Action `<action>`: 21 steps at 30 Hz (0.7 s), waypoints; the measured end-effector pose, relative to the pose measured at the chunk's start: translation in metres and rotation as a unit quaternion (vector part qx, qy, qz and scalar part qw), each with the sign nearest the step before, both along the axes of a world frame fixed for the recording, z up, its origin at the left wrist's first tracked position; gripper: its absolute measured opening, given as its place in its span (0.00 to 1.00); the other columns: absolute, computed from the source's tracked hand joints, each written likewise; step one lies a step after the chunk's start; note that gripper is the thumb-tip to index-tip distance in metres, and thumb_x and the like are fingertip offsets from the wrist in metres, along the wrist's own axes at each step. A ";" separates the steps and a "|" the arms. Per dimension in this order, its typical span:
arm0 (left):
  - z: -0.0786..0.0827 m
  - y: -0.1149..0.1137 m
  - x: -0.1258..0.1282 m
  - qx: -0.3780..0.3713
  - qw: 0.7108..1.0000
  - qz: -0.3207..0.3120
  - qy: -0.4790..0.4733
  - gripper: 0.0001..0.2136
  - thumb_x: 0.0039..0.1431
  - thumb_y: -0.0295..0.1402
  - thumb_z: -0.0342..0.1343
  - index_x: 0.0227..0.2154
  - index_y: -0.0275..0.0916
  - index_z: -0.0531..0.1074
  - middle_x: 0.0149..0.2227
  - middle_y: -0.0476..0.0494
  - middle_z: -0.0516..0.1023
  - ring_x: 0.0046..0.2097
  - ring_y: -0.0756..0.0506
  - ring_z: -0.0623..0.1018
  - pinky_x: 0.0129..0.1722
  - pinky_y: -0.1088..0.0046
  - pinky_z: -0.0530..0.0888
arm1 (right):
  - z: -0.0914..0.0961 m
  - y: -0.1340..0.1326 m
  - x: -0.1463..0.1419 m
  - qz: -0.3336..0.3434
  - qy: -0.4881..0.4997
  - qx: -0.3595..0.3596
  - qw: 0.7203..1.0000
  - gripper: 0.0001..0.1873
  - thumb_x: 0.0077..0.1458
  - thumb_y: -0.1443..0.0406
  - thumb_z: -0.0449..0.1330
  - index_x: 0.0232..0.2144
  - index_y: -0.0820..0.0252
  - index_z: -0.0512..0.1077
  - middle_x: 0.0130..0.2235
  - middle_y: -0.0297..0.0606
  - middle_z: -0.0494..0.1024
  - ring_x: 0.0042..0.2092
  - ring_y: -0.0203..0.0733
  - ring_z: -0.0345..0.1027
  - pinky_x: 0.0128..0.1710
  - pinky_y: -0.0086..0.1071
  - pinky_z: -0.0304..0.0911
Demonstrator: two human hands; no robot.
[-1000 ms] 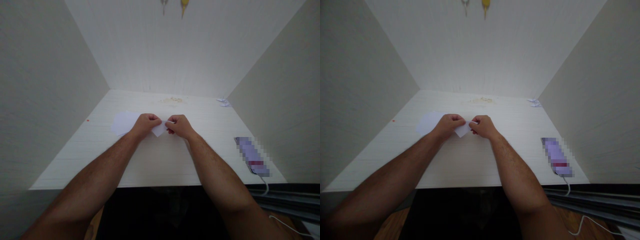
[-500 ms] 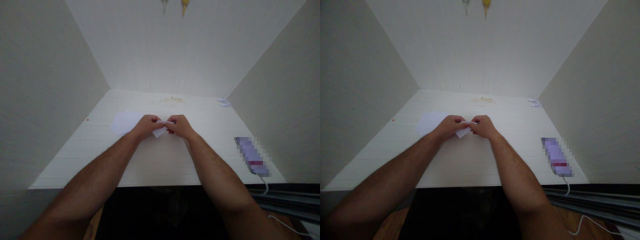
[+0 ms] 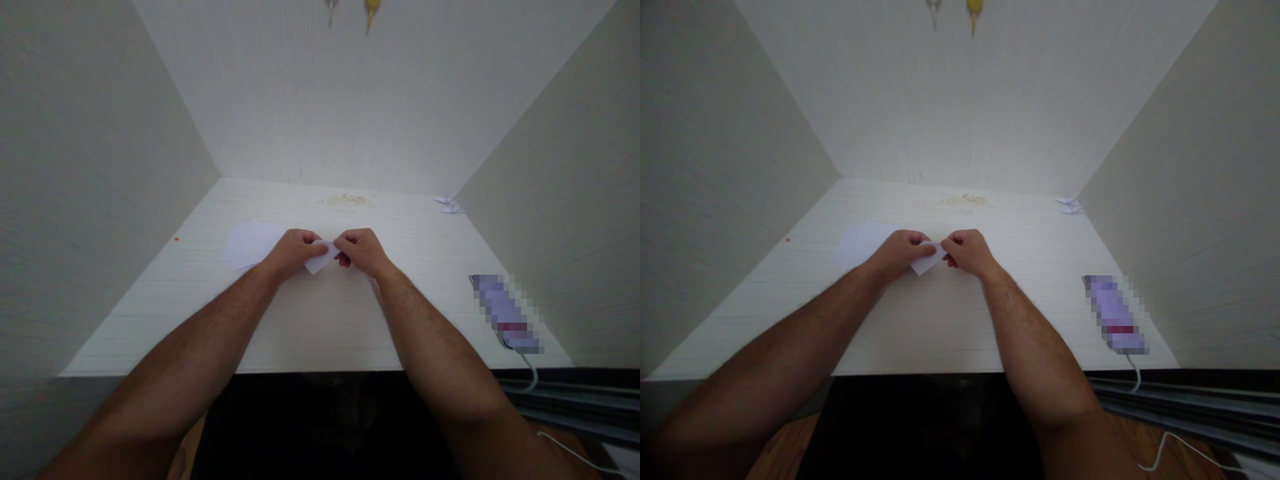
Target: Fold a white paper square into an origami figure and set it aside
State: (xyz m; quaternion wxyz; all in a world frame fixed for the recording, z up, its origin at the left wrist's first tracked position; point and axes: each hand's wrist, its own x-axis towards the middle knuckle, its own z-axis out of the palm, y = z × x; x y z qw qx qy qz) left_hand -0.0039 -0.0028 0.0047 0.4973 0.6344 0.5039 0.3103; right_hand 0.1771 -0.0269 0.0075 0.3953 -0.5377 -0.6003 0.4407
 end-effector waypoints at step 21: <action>-0.001 0.000 -0.001 -0.016 1.000 -0.017 -0.013 0.09 0.42 0.36 0.64 0.25 0.36 0.75 0.22 0.48 0.74 0.22 0.51 0.70 0.22 0.75 0.63 | 0.001 0.000 0.001 0.016 -0.053 0.031 0.998 0.07 0.51 0.66 0.59 0.24 0.63 0.74 0.18 0.33 0.73 0.20 0.30 0.67 0.19 0.21 0.59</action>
